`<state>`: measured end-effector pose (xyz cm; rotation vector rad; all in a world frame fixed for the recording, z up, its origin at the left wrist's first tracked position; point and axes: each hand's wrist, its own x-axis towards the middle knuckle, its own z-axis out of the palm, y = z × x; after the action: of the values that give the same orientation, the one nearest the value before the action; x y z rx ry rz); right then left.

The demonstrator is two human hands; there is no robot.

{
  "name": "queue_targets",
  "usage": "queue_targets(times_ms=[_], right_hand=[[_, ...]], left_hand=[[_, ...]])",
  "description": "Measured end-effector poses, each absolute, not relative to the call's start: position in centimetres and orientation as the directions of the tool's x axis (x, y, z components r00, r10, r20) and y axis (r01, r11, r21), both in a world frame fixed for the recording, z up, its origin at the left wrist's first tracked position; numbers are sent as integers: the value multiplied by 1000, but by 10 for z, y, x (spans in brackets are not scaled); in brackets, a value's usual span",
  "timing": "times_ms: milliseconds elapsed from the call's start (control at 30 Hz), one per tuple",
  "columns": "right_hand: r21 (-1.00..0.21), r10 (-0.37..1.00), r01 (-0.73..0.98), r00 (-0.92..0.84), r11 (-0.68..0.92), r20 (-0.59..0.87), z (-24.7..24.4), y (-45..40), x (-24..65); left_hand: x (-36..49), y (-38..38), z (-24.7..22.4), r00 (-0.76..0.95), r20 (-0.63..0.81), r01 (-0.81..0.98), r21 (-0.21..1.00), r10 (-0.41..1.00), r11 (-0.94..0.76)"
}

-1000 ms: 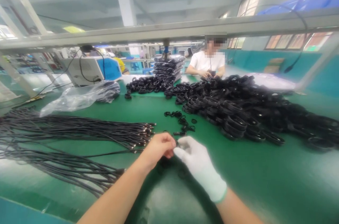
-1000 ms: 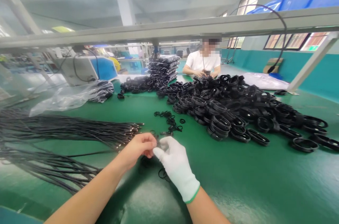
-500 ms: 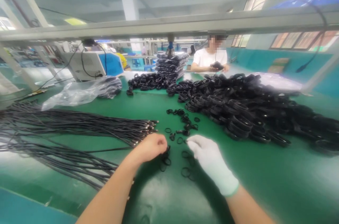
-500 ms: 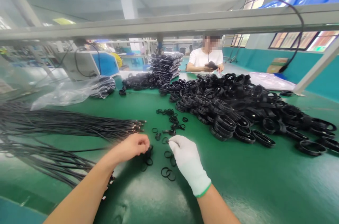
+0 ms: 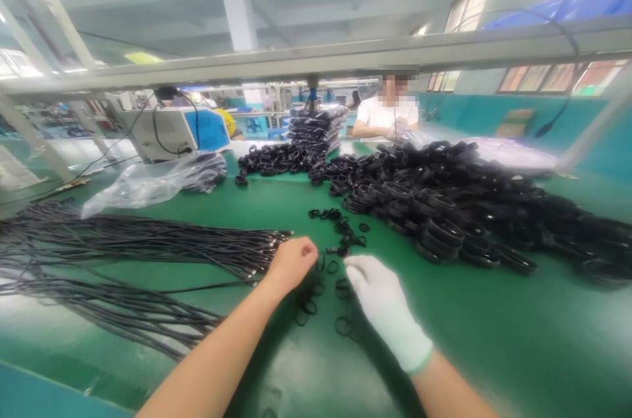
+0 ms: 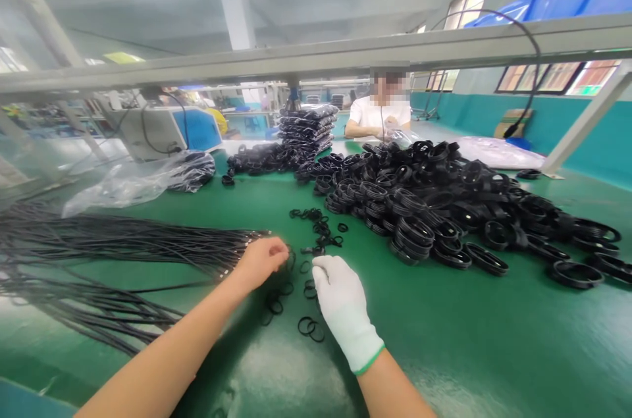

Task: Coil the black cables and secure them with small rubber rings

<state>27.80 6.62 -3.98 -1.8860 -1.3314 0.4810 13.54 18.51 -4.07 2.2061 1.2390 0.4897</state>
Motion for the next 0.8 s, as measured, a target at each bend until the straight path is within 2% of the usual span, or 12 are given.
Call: queue_targets(times_ms=[167, 267, 500, 633, 700, 733, 767, 800], right_hand=[[-939, 932, 270, 345, -215, -114, -35, 70, 264], [-944, 908, 240, 402, -228, -117, -36, 73, 264], [-942, 863, 271, 504, -198, -37, -34, 71, 278], [-946, 863, 275, 505, -172, -10, -36, 71, 278], [-949, 866, 272, 500, -160, -2, -36, 70, 277], [-951, 870, 269, 494, -150, 3, -37, 70, 277], [-955, 873, 263, 487, -136, 9, -37, 69, 276], [-960, 877, 252, 480, -119, 18, -36, 69, 276]], left_hand=[[133, 166, -37, 581, 9, 552, 730, 814, -402], [129, 161, -33, 576, 40, 563, 704, 816, -432], [116, 152, -24, 593, 64, 700, 451, 803, -553], [127, 135, -31, 746, 81, 633, 220, 661, -742], [131, 131, -34, 791, 73, 589, 179, 608, -788], [131, 131, -35, 793, 78, 580, 208, 605, -788], [130, 132, -34, 782, 87, 574, 287, 618, -767], [128, 134, -32, 764, 82, 556, 418, 640, -718]])
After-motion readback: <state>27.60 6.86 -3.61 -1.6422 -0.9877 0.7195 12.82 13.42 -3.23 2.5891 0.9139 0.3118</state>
